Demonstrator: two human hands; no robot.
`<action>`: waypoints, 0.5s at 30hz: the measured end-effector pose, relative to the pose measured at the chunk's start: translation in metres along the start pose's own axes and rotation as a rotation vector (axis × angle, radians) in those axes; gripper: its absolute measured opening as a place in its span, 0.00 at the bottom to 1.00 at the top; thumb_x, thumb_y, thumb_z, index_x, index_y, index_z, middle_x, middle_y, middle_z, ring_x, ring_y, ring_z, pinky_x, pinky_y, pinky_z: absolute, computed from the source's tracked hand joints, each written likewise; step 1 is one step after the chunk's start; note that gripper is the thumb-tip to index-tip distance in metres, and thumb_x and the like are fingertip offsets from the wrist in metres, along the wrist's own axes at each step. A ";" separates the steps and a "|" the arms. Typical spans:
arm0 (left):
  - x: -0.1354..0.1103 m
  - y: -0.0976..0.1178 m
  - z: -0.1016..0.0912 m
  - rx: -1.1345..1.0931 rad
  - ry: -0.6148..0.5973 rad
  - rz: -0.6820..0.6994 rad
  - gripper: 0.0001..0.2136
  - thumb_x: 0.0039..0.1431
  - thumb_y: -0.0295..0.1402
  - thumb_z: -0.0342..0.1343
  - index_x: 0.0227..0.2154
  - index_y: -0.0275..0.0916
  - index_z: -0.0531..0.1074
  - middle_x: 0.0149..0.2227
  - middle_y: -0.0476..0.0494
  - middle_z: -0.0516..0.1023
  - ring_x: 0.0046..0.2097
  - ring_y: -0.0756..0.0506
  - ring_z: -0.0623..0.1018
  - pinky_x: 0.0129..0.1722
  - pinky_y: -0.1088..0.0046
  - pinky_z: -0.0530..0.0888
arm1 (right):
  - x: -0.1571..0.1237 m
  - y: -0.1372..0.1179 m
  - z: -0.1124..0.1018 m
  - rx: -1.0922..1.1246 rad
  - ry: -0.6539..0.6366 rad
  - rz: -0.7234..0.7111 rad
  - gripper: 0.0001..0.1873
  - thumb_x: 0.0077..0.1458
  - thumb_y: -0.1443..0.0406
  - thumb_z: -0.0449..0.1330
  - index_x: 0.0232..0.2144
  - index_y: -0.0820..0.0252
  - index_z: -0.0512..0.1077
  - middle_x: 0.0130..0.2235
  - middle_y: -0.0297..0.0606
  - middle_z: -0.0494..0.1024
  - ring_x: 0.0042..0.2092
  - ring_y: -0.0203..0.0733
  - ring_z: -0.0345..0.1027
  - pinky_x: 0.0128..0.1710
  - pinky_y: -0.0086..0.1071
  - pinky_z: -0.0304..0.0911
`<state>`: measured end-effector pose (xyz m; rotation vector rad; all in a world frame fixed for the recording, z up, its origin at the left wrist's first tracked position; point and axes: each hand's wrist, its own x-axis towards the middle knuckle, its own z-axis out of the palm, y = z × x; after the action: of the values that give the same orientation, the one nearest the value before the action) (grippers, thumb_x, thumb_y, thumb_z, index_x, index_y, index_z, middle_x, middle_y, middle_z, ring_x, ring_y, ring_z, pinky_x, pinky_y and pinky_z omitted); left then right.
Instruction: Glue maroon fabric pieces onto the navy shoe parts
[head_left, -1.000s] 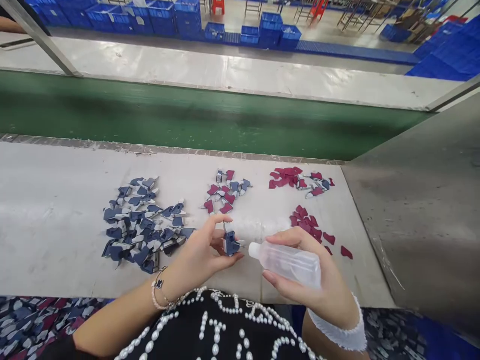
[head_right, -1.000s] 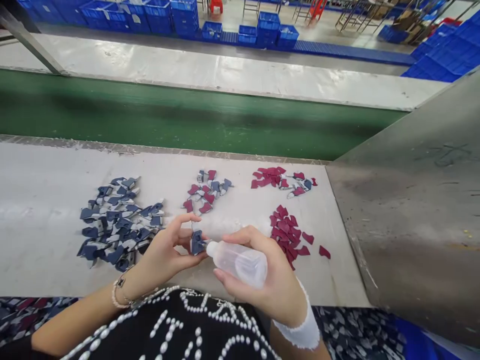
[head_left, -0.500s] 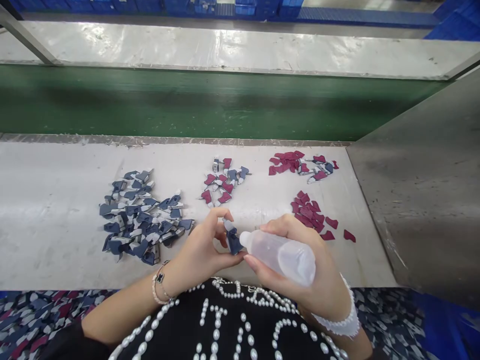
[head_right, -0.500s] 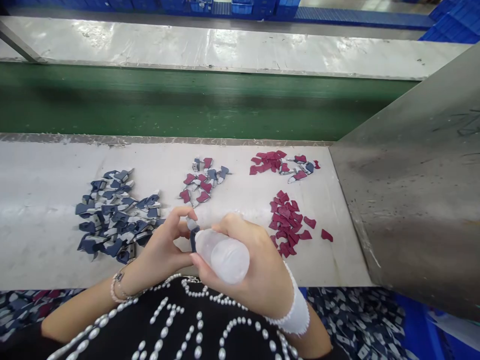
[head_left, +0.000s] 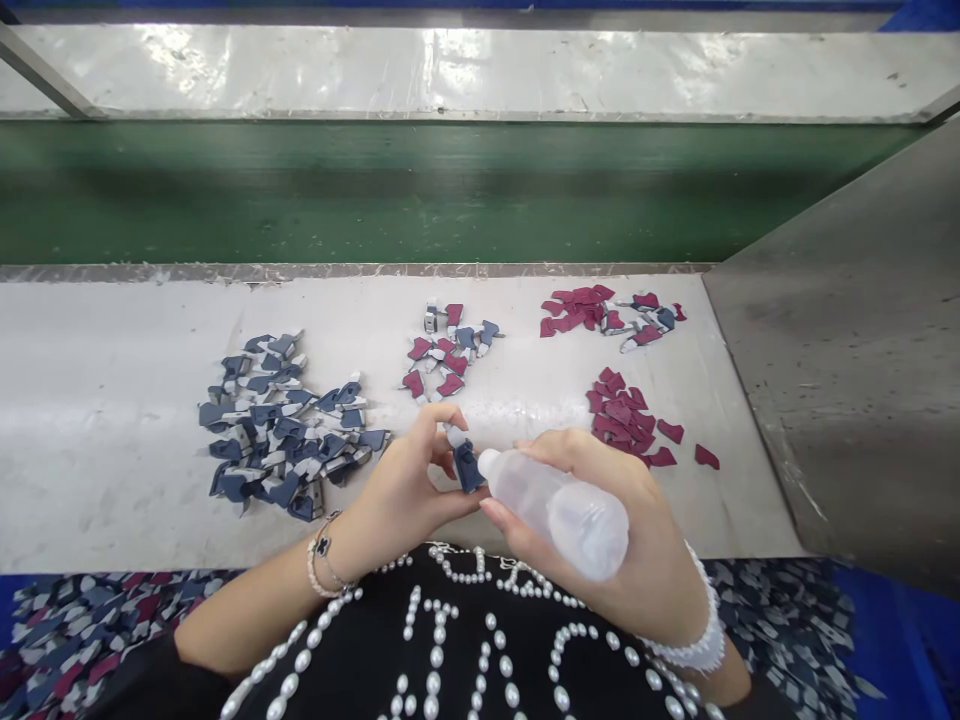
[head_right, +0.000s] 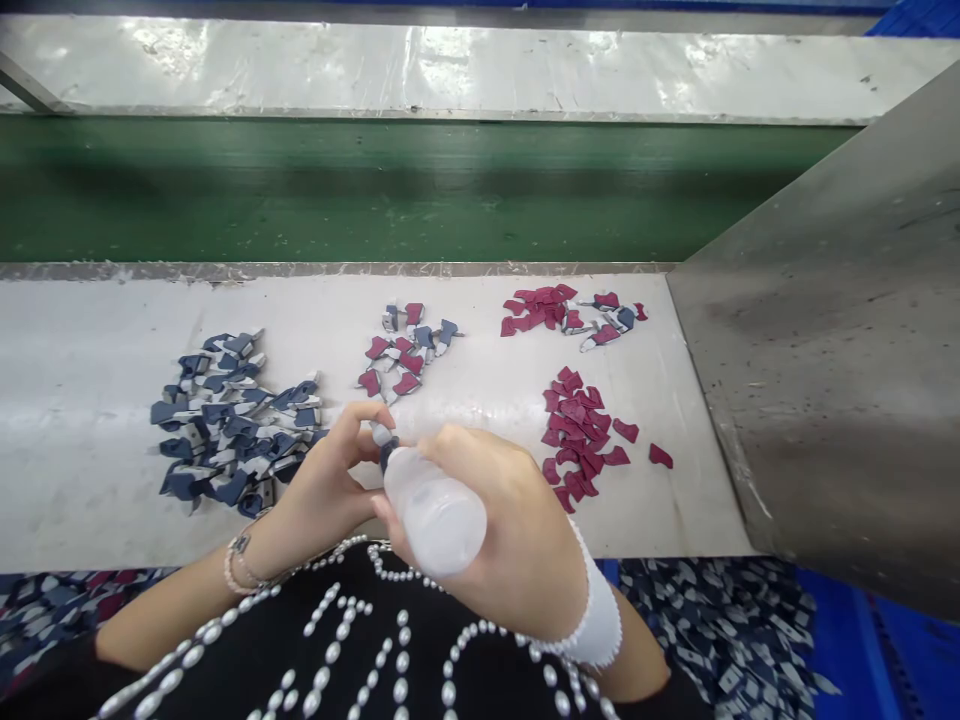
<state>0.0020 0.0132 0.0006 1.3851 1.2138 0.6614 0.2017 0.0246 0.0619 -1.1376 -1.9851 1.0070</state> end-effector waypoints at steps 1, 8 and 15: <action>0.000 0.000 0.000 0.012 0.001 0.004 0.24 0.52 0.26 0.65 0.46 0.47 0.58 0.33 0.56 0.75 0.32 0.50 0.75 0.33 0.76 0.71 | 0.000 0.000 0.001 0.005 -0.015 0.001 0.09 0.57 0.65 0.66 0.35 0.56 0.68 0.31 0.30 0.75 0.31 0.37 0.73 0.30 0.30 0.66; 0.001 0.003 0.002 0.107 -0.002 0.041 0.23 0.51 0.26 0.64 0.46 0.46 0.59 0.26 0.59 0.72 0.28 0.51 0.72 0.29 0.77 0.67 | -0.001 -0.002 -0.001 0.022 -0.010 0.030 0.10 0.57 0.65 0.67 0.36 0.56 0.68 0.32 0.29 0.75 0.31 0.35 0.72 0.31 0.29 0.66; -0.001 0.004 0.000 0.097 0.001 0.010 0.22 0.52 0.31 0.66 0.45 0.45 0.60 0.28 0.56 0.73 0.30 0.50 0.74 0.32 0.76 0.69 | -0.003 -0.003 -0.005 0.016 0.019 0.013 0.11 0.56 0.65 0.68 0.36 0.56 0.67 0.31 0.27 0.73 0.28 0.32 0.69 0.29 0.27 0.65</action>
<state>0.0033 0.0132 0.0047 1.4729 1.2543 0.6168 0.2058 0.0223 0.0667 -1.1485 -1.9534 1.0132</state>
